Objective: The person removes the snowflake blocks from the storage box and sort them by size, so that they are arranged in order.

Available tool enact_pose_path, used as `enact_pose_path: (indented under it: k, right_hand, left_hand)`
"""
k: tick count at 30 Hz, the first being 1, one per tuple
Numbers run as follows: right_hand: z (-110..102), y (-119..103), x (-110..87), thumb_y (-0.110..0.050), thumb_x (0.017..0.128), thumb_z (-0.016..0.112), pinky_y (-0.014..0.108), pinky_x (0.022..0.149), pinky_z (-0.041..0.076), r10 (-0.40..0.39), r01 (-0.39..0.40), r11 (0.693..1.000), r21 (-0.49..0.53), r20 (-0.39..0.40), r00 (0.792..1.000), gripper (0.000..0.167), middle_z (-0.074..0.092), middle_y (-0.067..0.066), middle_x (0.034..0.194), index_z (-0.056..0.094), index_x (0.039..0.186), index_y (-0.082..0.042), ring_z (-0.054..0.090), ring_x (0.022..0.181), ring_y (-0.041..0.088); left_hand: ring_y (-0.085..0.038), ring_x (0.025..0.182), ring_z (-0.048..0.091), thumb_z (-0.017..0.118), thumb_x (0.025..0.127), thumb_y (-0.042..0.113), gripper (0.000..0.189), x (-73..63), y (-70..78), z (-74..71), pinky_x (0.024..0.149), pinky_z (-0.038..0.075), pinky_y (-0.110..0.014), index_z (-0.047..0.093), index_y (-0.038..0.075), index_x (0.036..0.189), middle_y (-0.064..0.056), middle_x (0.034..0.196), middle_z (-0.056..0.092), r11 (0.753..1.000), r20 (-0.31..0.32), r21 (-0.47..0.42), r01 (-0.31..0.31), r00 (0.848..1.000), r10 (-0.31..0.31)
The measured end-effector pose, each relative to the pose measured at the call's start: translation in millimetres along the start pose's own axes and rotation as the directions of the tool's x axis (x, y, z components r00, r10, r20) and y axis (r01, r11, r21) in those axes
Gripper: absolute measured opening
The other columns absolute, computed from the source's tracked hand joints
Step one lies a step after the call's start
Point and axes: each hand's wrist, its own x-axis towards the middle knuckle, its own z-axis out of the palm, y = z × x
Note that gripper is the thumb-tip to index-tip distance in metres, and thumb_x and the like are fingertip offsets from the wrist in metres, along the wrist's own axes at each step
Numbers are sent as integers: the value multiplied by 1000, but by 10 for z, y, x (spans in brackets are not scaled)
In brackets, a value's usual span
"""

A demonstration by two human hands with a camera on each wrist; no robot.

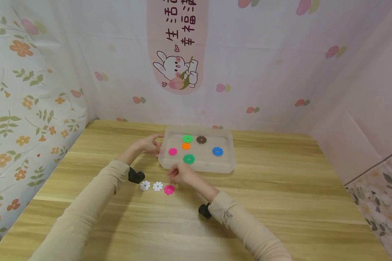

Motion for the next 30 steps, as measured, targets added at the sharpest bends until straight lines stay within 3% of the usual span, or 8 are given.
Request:
enact_pose_path:
  k: [4,8,11,18,21,24,27,30]
  right_hand:
    - [-133,-74,93,-2,79,68,19,68,52,-36,36,999,-11,-23,999,17,66,14,85,66,94,4,60,74,15]
    - [-272,-139,240,-4,80,67,22,63,54,0,0,1000,13,-50,999,20,66,16,86,64,98,6,59,68,13]
    - [-359,-163,367,-7,81,67,28,64,55,64,-63,998,21,-59,996,26,66,15,90,63,104,5,58,67,13]
    - [-467,-182,607,-8,80,69,23,73,51,133,-144,979,-142,-83,988,29,66,11,97,64,108,-2,60,85,18]
    - [-482,-199,708,-6,78,69,28,79,51,179,-191,964,-184,-80,981,32,66,12,100,63,110,-3,60,90,22]
    - [-485,-134,891,-7,78,70,33,85,50,213,-217,946,-239,-46,976,34,62,11,107,62,111,-6,57,97,23]
    - [-480,251,1321,-10,72,76,31,78,51,169,-160,935,-318,1,986,35,62,10,104,63,105,-8,58,92,21]
    - [-488,382,1498,-11,70,78,31,77,52,190,-162,905,-393,32,981,37,61,10,106,63,104,-8,58,93,21]
  left_hand:
    - [-26,81,64,61,82,-5,82,-57,17,-15,65,58,-35,20,30,144,-22,114,53,1000,-16,12,-5,1000,5]
    - [-28,87,63,59,83,-6,80,-580,381,105,71,58,-36,18,24,145,-23,117,52,999,-25,46,8,1000,-6]
    - [-28,89,63,61,83,-4,81,-757,491,154,73,58,-35,19,25,145,-21,117,53,999,-13,37,10,1000,-10]
    - [-26,80,64,56,83,-9,82,-336,163,100,63,58,-33,16,23,146,-24,111,54,997,-1,50,-51,999,51]
    - [-25,81,63,54,83,-10,81,-464,284,136,65,58,-32,15,22,146,-23,112,54,997,-13,73,-27,1000,28]
    - [-25,84,64,54,84,-10,79,-828,581,213,66,58,-33,17,21,146,-21,114,56,997,-24,76,6,1000,-4]
    - [-25,96,62,51,86,-11,75,-1100,824,315,75,57,-36,18,21,145,-19,123,53,993,-60,92,70,996,-65]
    - [-24,93,62,54,84,-11,79,-968,723,297,73,58,-36,19,26,145,-16,121,55,997,-40,70,43,998,-41]
